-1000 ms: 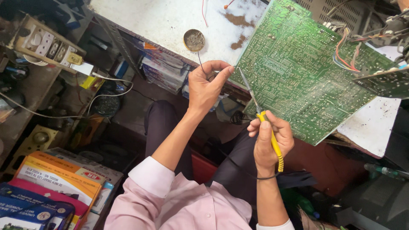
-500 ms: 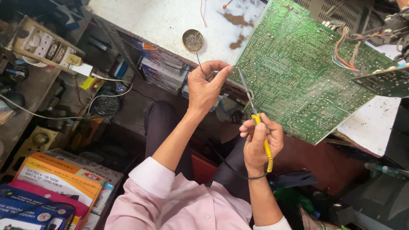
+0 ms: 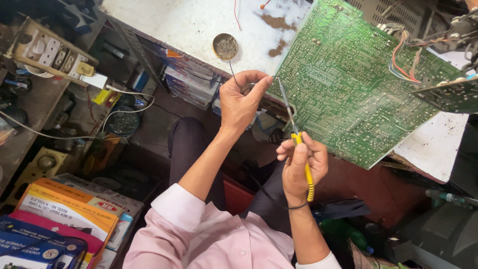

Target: The person uses a magnifying glass to inspect a green circuit board while holding a soldering iron. They repeatedly dip the soldering iron tip into a small container, then apply solder to specific points on the board. The person also handles a thin wire and continues soldering.

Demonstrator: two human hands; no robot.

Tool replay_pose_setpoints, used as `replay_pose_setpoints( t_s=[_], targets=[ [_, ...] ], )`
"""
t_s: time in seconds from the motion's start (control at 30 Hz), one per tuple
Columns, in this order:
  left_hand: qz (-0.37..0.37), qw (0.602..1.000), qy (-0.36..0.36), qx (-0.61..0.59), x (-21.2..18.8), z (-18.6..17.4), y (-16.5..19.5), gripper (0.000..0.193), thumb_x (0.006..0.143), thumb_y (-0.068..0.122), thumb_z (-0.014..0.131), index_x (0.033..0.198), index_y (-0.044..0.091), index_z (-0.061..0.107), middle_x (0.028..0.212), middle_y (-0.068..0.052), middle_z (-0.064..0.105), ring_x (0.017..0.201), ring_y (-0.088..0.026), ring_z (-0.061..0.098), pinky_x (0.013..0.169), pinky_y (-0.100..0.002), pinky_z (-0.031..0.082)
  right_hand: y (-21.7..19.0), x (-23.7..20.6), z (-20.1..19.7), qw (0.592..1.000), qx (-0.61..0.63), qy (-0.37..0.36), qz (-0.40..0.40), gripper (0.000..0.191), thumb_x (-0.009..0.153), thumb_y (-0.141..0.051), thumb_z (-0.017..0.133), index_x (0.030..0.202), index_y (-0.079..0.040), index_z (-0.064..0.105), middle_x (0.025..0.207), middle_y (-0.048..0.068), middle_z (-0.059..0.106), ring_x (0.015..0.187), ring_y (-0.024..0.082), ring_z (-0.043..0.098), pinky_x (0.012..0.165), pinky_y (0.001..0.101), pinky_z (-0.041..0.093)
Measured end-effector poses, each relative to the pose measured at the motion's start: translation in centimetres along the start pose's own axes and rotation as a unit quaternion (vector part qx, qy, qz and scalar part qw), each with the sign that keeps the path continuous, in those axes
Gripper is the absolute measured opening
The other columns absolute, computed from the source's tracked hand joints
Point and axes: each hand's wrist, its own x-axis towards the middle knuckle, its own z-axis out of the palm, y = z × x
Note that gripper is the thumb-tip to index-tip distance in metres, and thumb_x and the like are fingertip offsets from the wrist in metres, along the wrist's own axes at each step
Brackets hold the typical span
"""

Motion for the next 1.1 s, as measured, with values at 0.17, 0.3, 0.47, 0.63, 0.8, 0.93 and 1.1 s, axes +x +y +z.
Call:
replay_pose_setpoints(
  t_s=[0.17, 0.3, 0.47, 0.63, 0.8, 0.93, 1.1],
  targets=[
    [0.007, 0.999, -0.003, -0.045, 0.0, 0.3, -0.5, 0.010, 0.094, 0.006, 0.077, 0.099, -0.001, 0.074, 0.081, 0.006, 0.069, 0.066, 0.003, 0.053, 0.055, -0.016, 0.038, 0.9, -0.6, 0.9, 1.000, -0.015, 0.022, -0.003, 0.022, 0.109, -0.015, 0.057, 0.127, -0.001, 0.056, 0.092, 0.017, 0.071, 0.073, 0.020, 0.067, 0.064, 0.0295, 0.056],
    [0.010, 0.999, 0.000, -0.032, -0.1, 0.3, -0.5, 0.009, 0.094, 0.006, 0.077, 0.099, -0.001, 0.074, 0.080, 0.006, 0.068, 0.066, 0.003, 0.053, 0.055, -0.016, 0.038, 1.2, -0.7, 1.4, 1.000, -0.012, 0.026, -0.013, 0.021, 0.110, -0.017, 0.057, 0.123, -0.001, 0.056, 0.089, 0.017, 0.071, 0.070, 0.020, 0.067, 0.062, 0.0292, 0.054],
    [0.028, 1.000, 0.009, -0.002, 0.0, 0.3, -0.5, 0.009, 0.094, 0.006, 0.078, 0.098, -0.001, 0.075, 0.079, 0.007, 0.068, 0.065, 0.004, 0.050, 0.054, -0.016, 0.036, 1.4, -0.8, 1.7, 0.999, 0.006, 0.052, 0.013, 0.021, 0.110, -0.019, 0.056, 0.119, 0.000, 0.056, 0.087, 0.018, 0.071, 0.069, 0.020, 0.067, 0.061, 0.0290, 0.054],
    [0.022, 1.000, 0.015, 0.002, -0.1, 0.4, -0.5, 0.010, 0.094, 0.007, 0.078, 0.098, -0.002, 0.076, 0.077, 0.007, 0.066, 0.063, 0.003, 0.047, 0.053, -0.016, 0.033, 1.7, -0.9, 1.7, 0.999, -0.006, 0.039, -0.006, 0.021, 0.109, -0.017, 0.057, 0.122, 0.000, 0.055, 0.091, 0.018, 0.071, 0.072, 0.020, 0.068, 0.064, 0.0283, 0.055],
    [0.032, 0.999, 0.007, -0.008, -0.2, 0.5, -0.5, 0.010, 0.094, 0.007, 0.078, 0.099, -0.001, 0.075, 0.081, 0.007, 0.069, 0.066, 0.004, 0.052, 0.055, -0.016, 0.039, 1.8, -1.1, 1.5, 0.999, -0.038, 0.019, -0.027, 0.022, 0.109, -0.015, 0.058, 0.126, 0.000, 0.055, 0.096, 0.019, 0.071, 0.078, 0.020, 0.068, 0.069, 0.0289, 0.057],
    [0.028, 0.999, 0.018, 0.012, -0.3, 0.5, -0.6, 0.010, 0.093, 0.007, 0.078, 0.098, -0.002, 0.076, 0.077, 0.008, 0.067, 0.063, 0.004, 0.047, 0.053, -0.016, 0.034, 2.0, -1.1, 1.5, 0.999, -0.012, 0.036, -0.003, 0.020, 0.110, -0.016, 0.057, 0.122, -0.001, 0.056, 0.090, 0.018, 0.072, 0.071, 0.019, 0.068, 0.063, 0.0272, 0.056],
    [0.032, 0.999, 0.014, -0.009, -0.4, 0.7, -0.5, 0.010, 0.094, 0.007, 0.078, 0.099, -0.001, 0.075, 0.078, 0.009, 0.067, 0.064, 0.005, 0.048, 0.054, -0.016, 0.035, 2.1, -1.3, 1.4, 0.999, -0.008, 0.036, -0.004, 0.018, 0.110, -0.015, 0.057, 0.121, -0.001, 0.056, 0.090, 0.018, 0.072, 0.071, 0.018, 0.068, 0.063, 0.0272, 0.056]
  ],
)
